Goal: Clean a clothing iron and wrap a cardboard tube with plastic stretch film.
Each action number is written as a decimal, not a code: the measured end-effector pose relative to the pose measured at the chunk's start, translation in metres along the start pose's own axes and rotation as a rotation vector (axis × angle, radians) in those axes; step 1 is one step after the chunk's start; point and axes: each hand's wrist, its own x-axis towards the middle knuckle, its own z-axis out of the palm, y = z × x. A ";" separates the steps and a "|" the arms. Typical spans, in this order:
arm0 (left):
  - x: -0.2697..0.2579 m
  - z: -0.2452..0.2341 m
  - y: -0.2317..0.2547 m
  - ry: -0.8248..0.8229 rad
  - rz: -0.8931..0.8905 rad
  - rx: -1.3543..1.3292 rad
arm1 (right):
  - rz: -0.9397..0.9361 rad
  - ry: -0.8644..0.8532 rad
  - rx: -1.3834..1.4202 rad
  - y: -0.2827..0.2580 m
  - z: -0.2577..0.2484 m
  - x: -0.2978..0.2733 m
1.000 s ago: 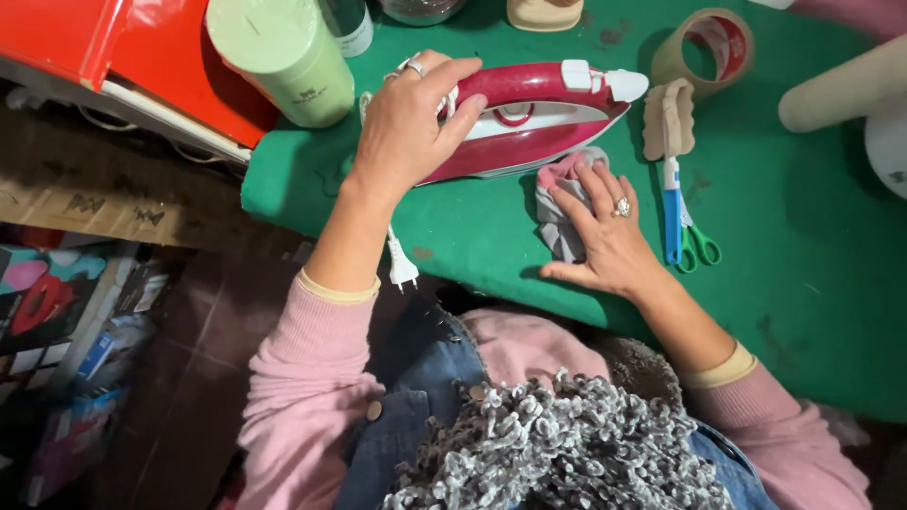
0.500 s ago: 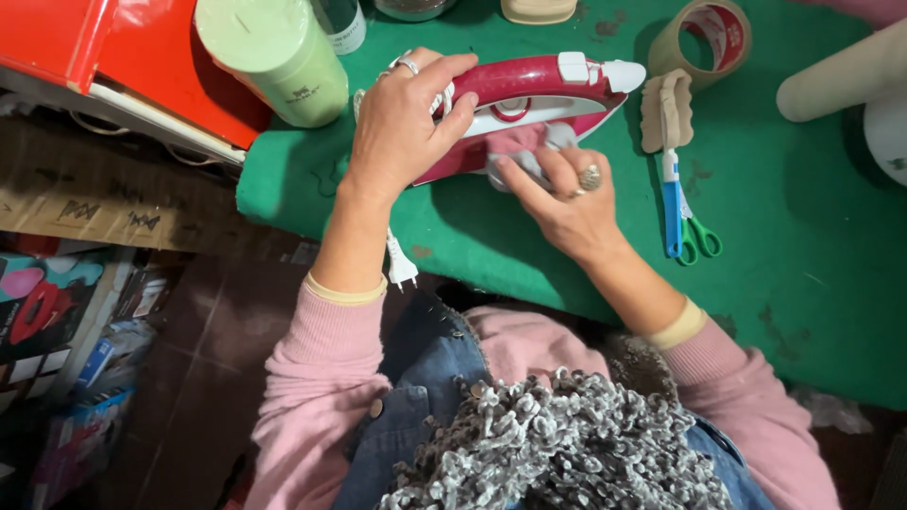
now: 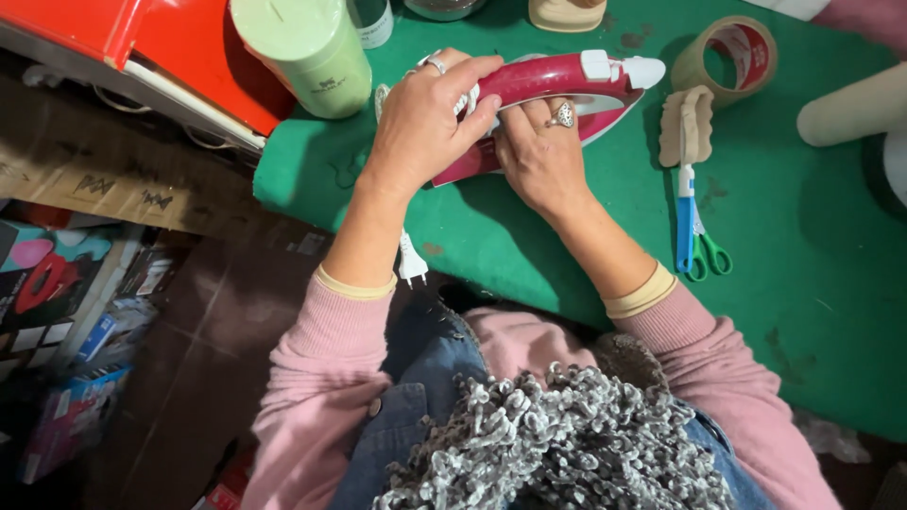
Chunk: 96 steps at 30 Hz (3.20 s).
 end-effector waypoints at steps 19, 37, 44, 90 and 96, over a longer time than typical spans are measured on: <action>0.005 -0.005 -0.001 -0.057 -0.004 -0.022 | -0.337 0.033 -0.101 0.006 -0.001 -0.043; 0.012 -0.011 -0.009 -0.117 0.041 -0.074 | -0.154 -0.067 -0.076 0.062 -0.041 -0.083; 0.013 -0.011 -0.003 -0.144 -0.014 -0.073 | 0.069 -0.003 -0.022 0.050 -0.084 -0.081; 0.052 -0.020 -0.014 -0.444 0.099 -0.027 | 0.359 -0.124 -0.245 0.037 -0.087 -0.128; 0.034 -0.011 0.019 -0.330 0.139 0.292 | 0.567 0.166 0.176 0.038 -0.118 -0.114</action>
